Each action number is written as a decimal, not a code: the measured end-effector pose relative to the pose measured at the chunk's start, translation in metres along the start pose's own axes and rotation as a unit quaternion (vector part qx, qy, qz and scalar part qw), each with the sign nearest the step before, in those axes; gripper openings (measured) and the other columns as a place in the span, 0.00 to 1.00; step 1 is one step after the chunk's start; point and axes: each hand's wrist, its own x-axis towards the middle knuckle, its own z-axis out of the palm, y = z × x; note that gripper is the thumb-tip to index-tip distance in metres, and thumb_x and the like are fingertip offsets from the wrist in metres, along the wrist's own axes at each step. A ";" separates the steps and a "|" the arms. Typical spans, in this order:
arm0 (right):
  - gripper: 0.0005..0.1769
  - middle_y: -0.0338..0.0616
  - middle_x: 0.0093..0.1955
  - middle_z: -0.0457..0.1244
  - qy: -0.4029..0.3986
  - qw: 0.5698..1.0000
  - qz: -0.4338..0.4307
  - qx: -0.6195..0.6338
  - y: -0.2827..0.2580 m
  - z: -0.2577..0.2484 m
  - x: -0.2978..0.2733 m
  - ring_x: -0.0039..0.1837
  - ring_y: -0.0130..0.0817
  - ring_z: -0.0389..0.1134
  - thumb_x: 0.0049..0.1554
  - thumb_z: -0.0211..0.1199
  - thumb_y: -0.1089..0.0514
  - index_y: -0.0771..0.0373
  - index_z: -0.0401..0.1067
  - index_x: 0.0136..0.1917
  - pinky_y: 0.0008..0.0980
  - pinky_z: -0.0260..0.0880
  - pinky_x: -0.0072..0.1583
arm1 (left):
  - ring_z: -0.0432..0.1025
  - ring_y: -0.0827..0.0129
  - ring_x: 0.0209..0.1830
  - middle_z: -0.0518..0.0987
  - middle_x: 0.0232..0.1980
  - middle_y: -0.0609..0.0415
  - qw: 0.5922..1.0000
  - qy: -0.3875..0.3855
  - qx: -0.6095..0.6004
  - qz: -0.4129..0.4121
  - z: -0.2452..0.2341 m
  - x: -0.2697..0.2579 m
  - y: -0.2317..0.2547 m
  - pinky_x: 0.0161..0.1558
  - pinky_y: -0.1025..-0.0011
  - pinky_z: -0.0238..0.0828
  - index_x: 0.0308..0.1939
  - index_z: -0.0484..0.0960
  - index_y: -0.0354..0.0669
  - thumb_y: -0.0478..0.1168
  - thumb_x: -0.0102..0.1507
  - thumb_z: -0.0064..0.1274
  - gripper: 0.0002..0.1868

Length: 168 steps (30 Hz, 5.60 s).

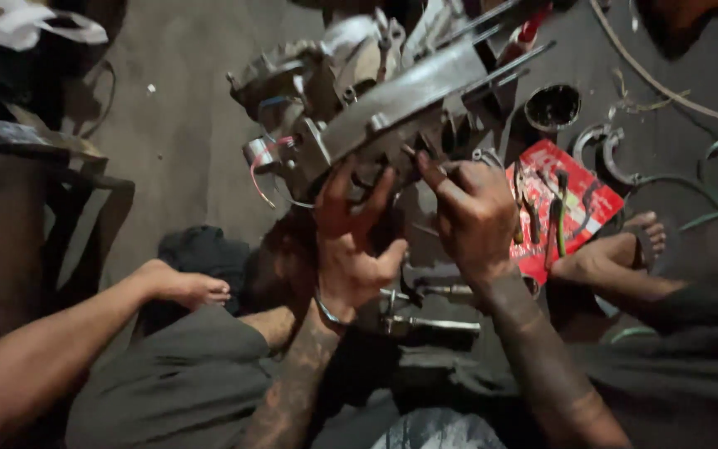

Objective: The person sits on the floor and uses a screwdriver to tighten or adjust components on a disassembled engine block. The hands manipulate the tool and the engine parts while various tools and wires lie on the floor nearby.

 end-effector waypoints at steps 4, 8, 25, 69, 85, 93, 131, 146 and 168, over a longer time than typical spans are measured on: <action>0.22 0.47 0.36 0.56 -0.004 1.000 -0.016 -0.013 -0.001 0.000 -0.002 0.39 0.51 0.61 0.61 0.51 0.67 0.54 0.79 0.62 0.48 0.61 0.43 | 0.59 0.40 0.74 0.62 0.73 0.39 1.000 0.010 0.029 0.004 0.006 -0.005 0.000 0.75 0.48 0.53 0.71 0.74 0.57 0.48 0.41 0.71 0.52; 0.24 0.48 0.38 0.57 -0.013 1.000 -0.023 0.000 0.005 0.002 -0.002 0.42 0.52 0.63 0.57 0.53 0.67 0.54 0.78 0.63 0.48 0.62 0.45 | 0.60 0.39 0.72 0.63 0.72 0.38 0.999 0.022 0.015 0.023 0.004 -0.001 -0.004 0.74 0.46 0.56 0.71 0.74 0.55 0.46 0.43 0.69 0.49; 0.22 0.43 0.38 0.57 -0.014 1.000 -0.015 -0.015 0.009 0.011 -0.010 0.41 0.46 0.62 0.60 0.53 0.64 0.50 0.77 0.63 0.43 0.63 0.45 | 0.62 0.41 0.72 0.65 0.71 0.39 0.998 0.058 -0.002 0.030 0.002 0.004 0.002 0.72 0.46 0.59 0.71 0.74 0.56 0.44 0.49 0.69 0.44; 0.19 0.43 0.60 0.67 -0.144 0.821 0.356 0.423 0.004 -0.040 -0.092 0.62 0.33 0.68 0.58 0.61 0.60 0.59 0.72 0.63 0.29 0.65 0.66 | 0.75 0.80 0.44 0.82 0.43 0.61 0.847 -0.062 -0.373 -0.373 0.075 -0.026 0.042 0.51 0.78 0.73 0.42 0.83 0.45 0.39 0.70 0.49 0.07; 0.19 0.45 0.51 0.67 -0.168 0.887 0.331 0.274 0.001 -0.059 -0.064 0.52 0.34 0.69 0.63 0.54 0.57 0.62 0.72 0.66 0.29 0.67 0.55 | 0.80 0.70 0.51 0.86 0.50 0.53 0.902 0.007 -0.309 -0.300 0.082 -0.001 0.056 0.59 0.74 0.75 0.49 0.84 0.41 0.40 0.68 0.52 0.09; 0.31 0.56 0.73 0.61 -0.176 0.909 0.278 0.258 -0.010 -0.043 -0.063 0.76 0.49 0.61 0.60 0.58 0.57 0.63 0.61 0.74 0.40 0.56 0.75 | 0.76 0.71 0.48 0.84 0.48 0.53 0.817 0.030 -0.427 -0.386 0.098 -0.016 0.068 0.55 0.73 0.70 0.48 0.82 0.43 0.42 0.71 0.42 0.13; 0.32 0.59 0.66 0.63 -0.189 0.931 0.259 0.173 -0.023 -0.030 -0.062 0.66 0.51 0.66 0.61 0.55 0.57 0.63 0.57 0.77 0.38 0.66 0.64 | 0.77 0.65 0.40 0.84 0.42 0.43 0.689 0.059 -0.556 -0.461 0.107 -0.019 0.057 0.47 0.69 0.76 0.49 0.76 0.41 0.40 0.71 0.40 0.11; 0.28 0.61 0.66 0.62 -0.196 0.937 0.233 0.172 -0.030 -0.039 -0.052 0.65 0.52 0.66 0.61 0.54 0.64 0.67 0.59 0.74 0.40 0.65 0.65 | 0.80 0.58 0.36 0.86 0.40 0.35 0.676 0.076 -0.562 -0.471 0.095 -0.013 0.065 0.45 0.64 0.80 0.50 0.78 0.35 0.42 0.70 0.42 0.14; 0.27 0.61 0.72 0.62 -0.221 0.938 0.221 0.152 -0.032 -0.053 -0.037 0.68 0.52 0.68 0.61 0.55 0.63 0.67 0.62 0.74 0.39 0.65 0.68 | 0.78 0.67 0.51 0.84 0.53 0.49 0.755 0.039 -0.503 -0.420 0.081 -0.006 0.064 0.56 0.70 0.75 0.52 0.82 0.39 0.39 0.71 0.41 0.15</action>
